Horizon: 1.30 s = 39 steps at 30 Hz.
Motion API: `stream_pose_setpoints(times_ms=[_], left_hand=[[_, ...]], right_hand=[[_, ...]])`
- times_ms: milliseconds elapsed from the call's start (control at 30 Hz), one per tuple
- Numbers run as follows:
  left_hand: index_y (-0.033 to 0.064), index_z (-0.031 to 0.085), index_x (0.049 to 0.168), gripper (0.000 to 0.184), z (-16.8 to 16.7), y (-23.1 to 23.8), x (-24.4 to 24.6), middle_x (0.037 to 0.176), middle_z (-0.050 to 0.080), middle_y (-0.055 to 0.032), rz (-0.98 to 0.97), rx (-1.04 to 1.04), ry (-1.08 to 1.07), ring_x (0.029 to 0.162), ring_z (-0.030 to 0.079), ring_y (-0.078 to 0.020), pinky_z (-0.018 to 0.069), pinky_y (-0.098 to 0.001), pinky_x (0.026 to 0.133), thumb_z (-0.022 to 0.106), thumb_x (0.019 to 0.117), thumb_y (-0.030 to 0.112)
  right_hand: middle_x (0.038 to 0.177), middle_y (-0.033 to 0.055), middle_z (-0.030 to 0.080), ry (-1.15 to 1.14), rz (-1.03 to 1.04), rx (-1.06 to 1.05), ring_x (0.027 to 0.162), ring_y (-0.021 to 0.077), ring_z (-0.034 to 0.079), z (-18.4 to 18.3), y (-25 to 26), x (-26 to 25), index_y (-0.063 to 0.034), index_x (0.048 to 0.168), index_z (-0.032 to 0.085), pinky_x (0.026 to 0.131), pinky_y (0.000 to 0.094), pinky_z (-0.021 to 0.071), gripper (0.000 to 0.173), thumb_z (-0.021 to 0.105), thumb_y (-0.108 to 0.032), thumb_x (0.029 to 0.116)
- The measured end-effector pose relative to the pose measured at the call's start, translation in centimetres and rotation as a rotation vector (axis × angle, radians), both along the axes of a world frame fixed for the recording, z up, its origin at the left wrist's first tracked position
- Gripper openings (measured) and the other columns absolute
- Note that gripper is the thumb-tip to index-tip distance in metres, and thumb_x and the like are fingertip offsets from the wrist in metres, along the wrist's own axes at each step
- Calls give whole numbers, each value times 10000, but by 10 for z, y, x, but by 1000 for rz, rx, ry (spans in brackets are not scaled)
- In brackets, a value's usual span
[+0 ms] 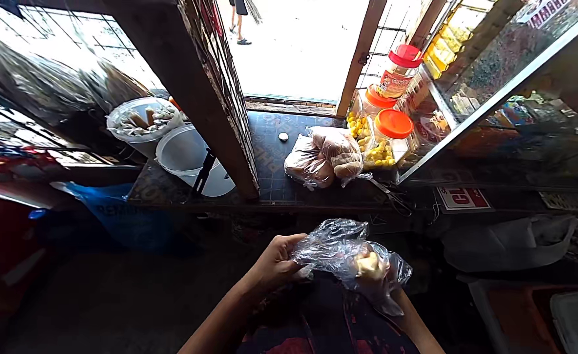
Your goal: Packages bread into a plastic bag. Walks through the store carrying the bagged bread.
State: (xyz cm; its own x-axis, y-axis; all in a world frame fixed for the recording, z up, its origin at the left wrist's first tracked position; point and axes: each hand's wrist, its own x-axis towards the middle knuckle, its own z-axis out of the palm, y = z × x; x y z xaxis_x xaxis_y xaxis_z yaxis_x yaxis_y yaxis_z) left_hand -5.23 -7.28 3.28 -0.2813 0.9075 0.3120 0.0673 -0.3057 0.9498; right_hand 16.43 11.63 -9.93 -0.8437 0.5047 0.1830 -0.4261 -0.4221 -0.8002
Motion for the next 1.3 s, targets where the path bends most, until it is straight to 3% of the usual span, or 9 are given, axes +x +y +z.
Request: stream_pose_setpoints(times_ms=[133,233,533,733,800,900,1033,1167,1300], left_hand=[[129,729,1117,240,34,12,-12,1019,664,96,141,99,148,985,597,40,515,-176,882,586,1024,297],[124,708,1007,118,65,28,-24,970,663,98,366,81,199,902,626,31,555,-193,805,621,959,189],[-56,700,1063,225,120,108,-106,1133,666,-223,1002,256,872,1119,618,-297,473,-407,1004,503,970,1],[-24,718,1075,175,59,88,-96,1157,674,-259,688,-515,1206,1186,583,-493,339,-683,1112,647,915,-36],[-25,662,1246,489,36,72,-79,1307,622,-262,537,-724,1195,1272,547,-474,318,-682,1129,834,796,58],[7,518,1450,737,29,40,-33,1523,462,-257,633,-500,1130,1416,421,-472,321,-652,1150,804,778,106],[76,689,1025,176,9,51,43,983,702,-60,435,24,651,960,671,-115,567,-263,866,540,992,161],[-59,593,1281,449,-28,100,64,1191,672,-137,-404,-565,-45,1037,673,-129,543,-322,955,290,1108,224],[118,592,1062,270,-38,130,79,905,690,45,-491,-756,-669,852,673,-58,568,-261,801,331,1065,50]], right_hand=[[1048,-77,740,-3,-84,-57,976,4,689,35,-12,6,-184,1121,730,877,189,557,222,641,-334,984],[1292,24,698,153,113,-140,1166,128,672,16,-1,24,-170,1366,652,999,282,546,490,617,-460,973],[1189,18,737,-15,59,-117,1058,110,710,12,6,44,-171,1257,703,908,270,583,411,731,-383,906],[762,-39,710,-409,-46,-257,690,31,686,64,22,36,-128,907,667,649,177,569,183,619,37,845],[1104,-30,763,28,77,-199,976,63,732,26,39,50,-207,1214,729,867,217,592,304,711,-197,910],[1109,-26,756,64,-97,-226,994,80,724,33,41,56,-233,1195,735,884,268,594,353,723,-420,895],[1050,9,764,12,-36,-316,951,118,728,85,47,41,-198,1114,769,832,304,610,409,742,-513,854],[1091,58,759,128,192,-440,964,165,742,98,51,23,-133,1182,739,858,318,613,479,714,-507,884],[1034,43,760,-214,-54,-575,1017,181,719,129,25,25,-170,1079,728,956,387,574,507,626,-632,894]])
